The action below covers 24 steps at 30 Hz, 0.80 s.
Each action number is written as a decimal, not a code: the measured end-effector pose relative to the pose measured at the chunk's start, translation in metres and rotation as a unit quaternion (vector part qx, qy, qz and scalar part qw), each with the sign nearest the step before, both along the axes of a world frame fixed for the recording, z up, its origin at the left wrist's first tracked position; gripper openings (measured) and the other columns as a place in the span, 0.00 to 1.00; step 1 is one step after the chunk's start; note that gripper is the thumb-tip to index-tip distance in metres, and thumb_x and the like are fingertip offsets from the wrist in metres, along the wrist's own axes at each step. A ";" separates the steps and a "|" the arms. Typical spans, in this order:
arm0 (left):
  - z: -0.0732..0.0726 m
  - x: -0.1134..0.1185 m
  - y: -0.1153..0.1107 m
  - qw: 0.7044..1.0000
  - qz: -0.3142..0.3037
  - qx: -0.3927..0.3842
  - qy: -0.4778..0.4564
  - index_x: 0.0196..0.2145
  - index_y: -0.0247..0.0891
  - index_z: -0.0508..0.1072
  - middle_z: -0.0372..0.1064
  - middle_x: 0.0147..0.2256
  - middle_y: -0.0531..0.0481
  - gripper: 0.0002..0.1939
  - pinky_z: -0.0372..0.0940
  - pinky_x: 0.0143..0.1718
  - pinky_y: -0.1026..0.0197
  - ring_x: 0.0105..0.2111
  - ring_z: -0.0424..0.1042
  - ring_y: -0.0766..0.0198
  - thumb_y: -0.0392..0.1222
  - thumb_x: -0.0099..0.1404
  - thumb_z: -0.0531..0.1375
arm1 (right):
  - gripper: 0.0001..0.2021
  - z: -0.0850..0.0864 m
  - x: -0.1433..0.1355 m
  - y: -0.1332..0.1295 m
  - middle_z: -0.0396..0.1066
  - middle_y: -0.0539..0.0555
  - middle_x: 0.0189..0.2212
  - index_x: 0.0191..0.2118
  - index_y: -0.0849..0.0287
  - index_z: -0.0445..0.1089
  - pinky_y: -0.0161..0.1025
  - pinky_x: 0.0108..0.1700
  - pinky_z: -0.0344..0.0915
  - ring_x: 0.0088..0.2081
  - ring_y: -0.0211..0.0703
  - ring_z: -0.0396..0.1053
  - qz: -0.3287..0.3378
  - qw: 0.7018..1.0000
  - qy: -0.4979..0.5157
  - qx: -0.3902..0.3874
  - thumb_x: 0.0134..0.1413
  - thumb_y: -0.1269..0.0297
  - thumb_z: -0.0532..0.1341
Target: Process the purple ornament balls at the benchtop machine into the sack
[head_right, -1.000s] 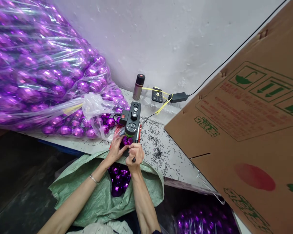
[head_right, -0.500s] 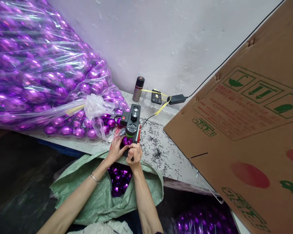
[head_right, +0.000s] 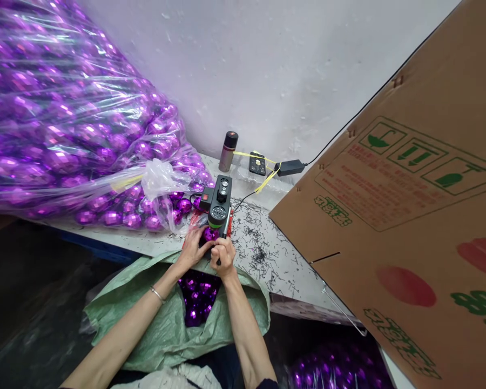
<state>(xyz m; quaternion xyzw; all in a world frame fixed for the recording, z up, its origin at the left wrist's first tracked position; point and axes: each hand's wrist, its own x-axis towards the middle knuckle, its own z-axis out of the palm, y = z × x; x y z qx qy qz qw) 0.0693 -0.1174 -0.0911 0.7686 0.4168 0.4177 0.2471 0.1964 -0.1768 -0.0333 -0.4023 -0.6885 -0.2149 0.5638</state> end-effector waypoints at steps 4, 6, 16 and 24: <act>0.000 -0.001 0.002 1.000 -0.002 0.005 0.006 0.59 0.39 0.69 0.74 0.51 0.38 0.26 0.65 0.57 0.44 0.54 0.72 0.47 0.55 0.70 0.61 | 0.13 0.004 0.000 0.001 0.67 0.51 0.28 0.31 0.55 0.62 0.38 0.34 0.64 0.29 0.38 0.65 0.007 1.000 -0.005 0.008 0.70 0.67 0.48; 0.000 -0.001 0.002 1.000 -0.003 0.009 0.005 0.59 0.39 0.69 0.74 0.51 0.38 0.26 0.66 0.57 0.44 0.54 0.72 0.47 0.56 0.70 0.61 | 0.13 0.009 -0.001 -0.001 0.67 0.50 0.27 0.31 0.54 0.62 0.37 0.32 0.63 0.28 0.38 0.64 0.011 1.000 -0.002 0.006 0.70 0.66 0.49; 0.000 0.000 0.003 1.000 0.009 -0.006 -0.017 0.58 0.38 0.70 0.75 0.49 0.39 0.29 0.66 0.57 0.42 0.53 0.73 0.45 0.56 0.64 0.67 | 0.17 0.096 -0.016 -0.012 0.64 0.47 0.24 0.26 0.55 0.60 0.37 0.32 0.61 0.27 0.36 0.65 -0.023 0.977 0.172 -0.120 0.70 0.68 0.50; -0.005 -0.029 -0.060 0.996 -0.058 0.062 0.000 0.61 0.40 0.65 0.72 0.55 0.37 0.31 0.65 0.58 0.43 0.56 0.71 0.46 0.56 0.66 0.64 | 0.17 0.095 -0.017 -0.014 0.63 0.47 0.23 0.26 0.55 0.60 0.37 0.32 0.61 0.28 0.36 0.64 -0.009 0.977 0.175 -0.121 0.70 0.68 0.51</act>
